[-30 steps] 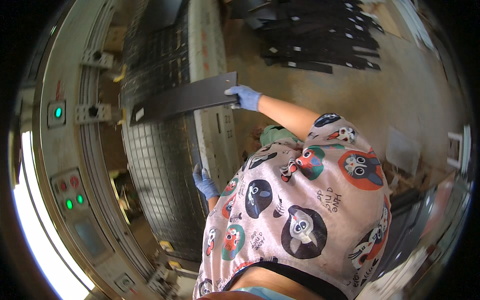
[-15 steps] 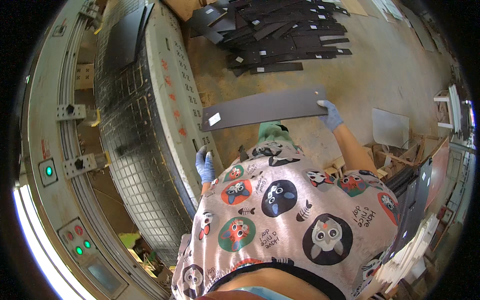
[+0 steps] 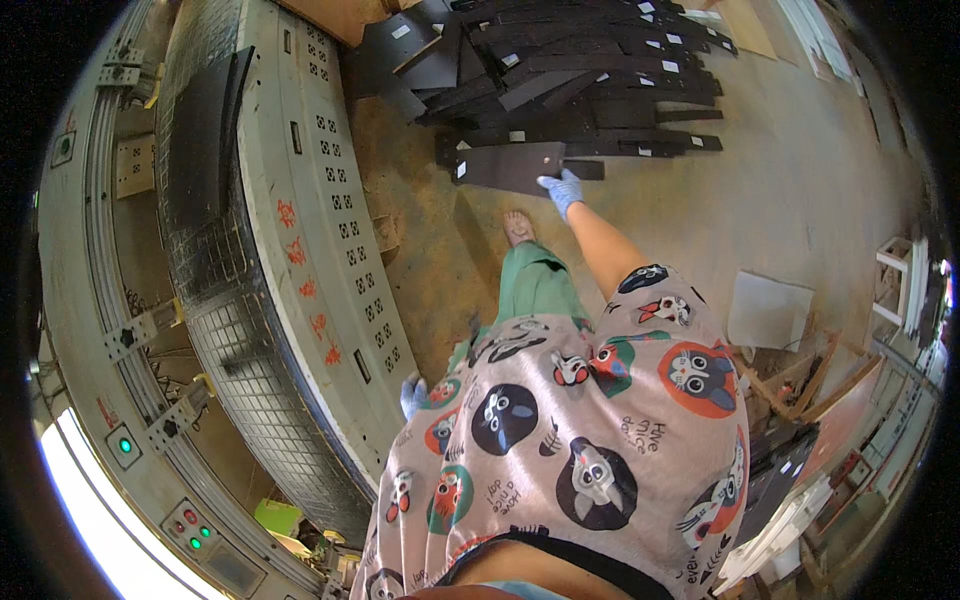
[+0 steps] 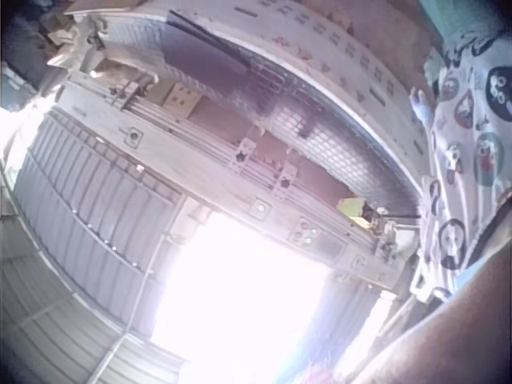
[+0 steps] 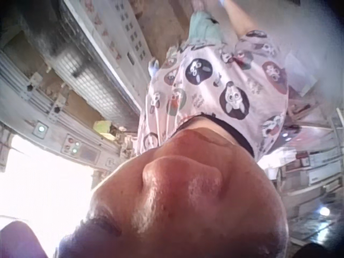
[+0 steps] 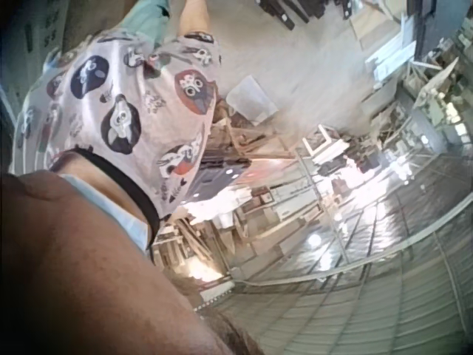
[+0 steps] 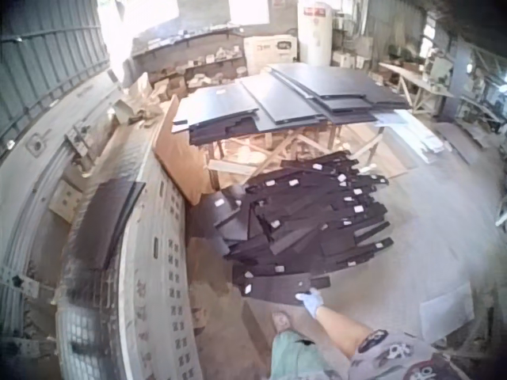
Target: The person repeatedly picks up dark rectangular panels, places them on a machine bed, and moves them through a processing cycle. The person then removes the processed panels and stacks them on the floor.
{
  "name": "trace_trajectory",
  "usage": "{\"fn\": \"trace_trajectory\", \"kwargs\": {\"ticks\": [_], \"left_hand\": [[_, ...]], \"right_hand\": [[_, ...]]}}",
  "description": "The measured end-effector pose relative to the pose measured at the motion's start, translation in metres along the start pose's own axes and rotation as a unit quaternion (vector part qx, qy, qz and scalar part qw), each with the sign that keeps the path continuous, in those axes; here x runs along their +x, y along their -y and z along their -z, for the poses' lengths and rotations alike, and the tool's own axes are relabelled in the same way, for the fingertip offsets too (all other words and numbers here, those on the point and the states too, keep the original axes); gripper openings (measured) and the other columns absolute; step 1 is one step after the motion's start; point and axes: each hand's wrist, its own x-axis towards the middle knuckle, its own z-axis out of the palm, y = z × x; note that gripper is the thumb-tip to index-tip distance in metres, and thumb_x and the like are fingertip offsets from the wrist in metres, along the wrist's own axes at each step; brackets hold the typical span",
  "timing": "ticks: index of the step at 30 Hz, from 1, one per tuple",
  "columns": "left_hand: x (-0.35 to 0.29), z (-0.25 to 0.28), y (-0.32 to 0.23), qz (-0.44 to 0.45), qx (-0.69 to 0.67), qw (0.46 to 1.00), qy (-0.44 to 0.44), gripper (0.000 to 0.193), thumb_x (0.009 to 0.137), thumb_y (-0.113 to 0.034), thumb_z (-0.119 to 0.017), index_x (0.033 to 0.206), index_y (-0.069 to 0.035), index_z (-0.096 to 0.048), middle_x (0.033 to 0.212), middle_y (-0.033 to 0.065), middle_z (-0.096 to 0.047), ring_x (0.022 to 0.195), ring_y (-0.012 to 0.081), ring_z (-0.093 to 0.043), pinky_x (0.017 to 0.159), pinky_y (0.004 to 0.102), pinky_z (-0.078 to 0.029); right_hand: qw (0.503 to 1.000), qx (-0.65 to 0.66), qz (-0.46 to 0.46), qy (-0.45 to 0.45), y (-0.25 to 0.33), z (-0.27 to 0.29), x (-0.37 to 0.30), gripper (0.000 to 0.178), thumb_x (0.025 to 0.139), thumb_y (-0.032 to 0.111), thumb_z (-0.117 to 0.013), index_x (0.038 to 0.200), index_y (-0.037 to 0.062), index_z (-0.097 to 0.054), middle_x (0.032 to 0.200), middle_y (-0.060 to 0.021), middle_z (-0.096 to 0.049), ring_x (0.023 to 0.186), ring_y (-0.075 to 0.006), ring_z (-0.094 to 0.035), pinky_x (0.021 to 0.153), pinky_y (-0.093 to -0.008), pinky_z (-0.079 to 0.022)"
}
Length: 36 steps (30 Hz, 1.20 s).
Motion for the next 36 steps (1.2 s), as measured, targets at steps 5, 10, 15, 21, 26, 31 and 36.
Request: {"fn": "trace_trajectory", "kwargs": {"ticks": [5,10,15,21,26,31,36], "left_hand": [[-0.035,0.021,0.019,0.048,-0.03,0.998,0.02,0.033,0.086,-0.011,-0.056,0.116,0.0,-0.053,0.111,0.0119,-0.059,0.101,0.0208,-0.054,0.092,0.0319,-0.041],[-0.021,-0.001,0.019,0.025,-0.027,0.999,0.015,0.035,0.087,-0.012,-0.056,0.119,0.0,-0.051,0.113,0.0124,-0.057,0.104,0.0215,-0.053,0.094,0.033,-0.04],[-0.006,-0.021,-0.017,0.005,-0.065,0.998,-0.011,0.034,0.087,-0.011,-0.056,0.119,0.0,-0.051,0.114,0.012,-0.057,0.104,0.0209,-0.053,0.094,0.0328,-0.04],[-0.024,-0.001,0.009,0.064,-0.034,0.996,-0.057,0.033,0.086,-0.009,-0.057,0.118,-0.001,-0.052,0.114,0.0127,-0.058,0.104,0.02,-0.054,0.093,0.0314,-0.042],[-0.049,-0.011,0.04,0.081,-0.078,0.987,-0.114,0.035,0.085,-0.01,-0.058,0.119,-0.001,-0.052,0.116,0.0125,-0.058,0.106,0.0206,-0.054,0.093,0.0312,-0.042],[-0.062,-0.037,0.066,0.098,-0.172,0.961,-0.195,0.034,0.085,-0.008,-0.058,0.118,-0.001,-0.053,0.117,0.0133,-0.058,0.107,0.0221,-0.054,0.094,0.0321,-0.041],[-0.072,-0.09,0.072,0.121,-0.307,0.909,-0.257,0.033,0.086,-0.005,-0.056,0.118,-0.002,-0.053,0.115,0.0123,-0.058,0.106,0.0211,-0.054,0.094,0.0317,-0.04]], "right_hand": [[0.948,-0.207,-0.185,-0.154,-0.052,0.099,0.043,0.071,0.076,0.027,-0.067,0.134,0.0036,-0.035,0.131,-0.0173,-0.046,0.11,-0.0299,-0.053,0.085,-0.0393,-0.048],[0.968,-0.144,-0.207,-0.009,-0.058,0.076,-0.013,0.062,0.077,0.027,-0.067,0.13,0.0054,-0.041,0.118,-0.0142,-0.054,0.089,-0.0266,-0.06,0.071,-0.041,-0.052],[0.958,-0.221,-0.151,0.099,-0.091,0.042,-0.066,0.043,0.077,0.026,-0.063,0.112,0.0022,-0.056,0.097,-0.0165,-0.063,0.081,-0.0264,-0.061,0.068,-0.0388,-0.048],[0.951,-0.193,-0.188,0.152,-0.082,0.006,-0.132,0.043,0.078,0.027,-0.064,0.114,0.0051,-0.057,0.1,-0.0107,-0.062,0.085,-0.0237,-0.061,0.065,-0.0421,-0.049],[0.943,-0.135,-0.198,0.231,-0.004,-0.041,-0.113,0.028,0.077,0.026,-0.066,0.103,0.0161,-0.06,0.092,-0.0035,-0.061,0.069,-0.0168,-0.058,0.049,-0.0325,-0.042],[0.878,-0.029,-0.162,0.45,0.118,-0.179,-0.085,0.011,0.08,0.026,-0.063,0.087,0.0212,-0.057,0.076,0.0038,-0.055,0.058,-0.0094,-0.051,0.043,-0.023,-0.034],[0.82,0.033,-0.153,0.55,0.23,-0.332,-0.143,0.014,0.084,0.026,-0.06,0.096,0.0203,-0.056,0.083,0.0021,-0.056,0.068,-0.0135,-0.054,0.055,-0.0299,-0.047]]}}
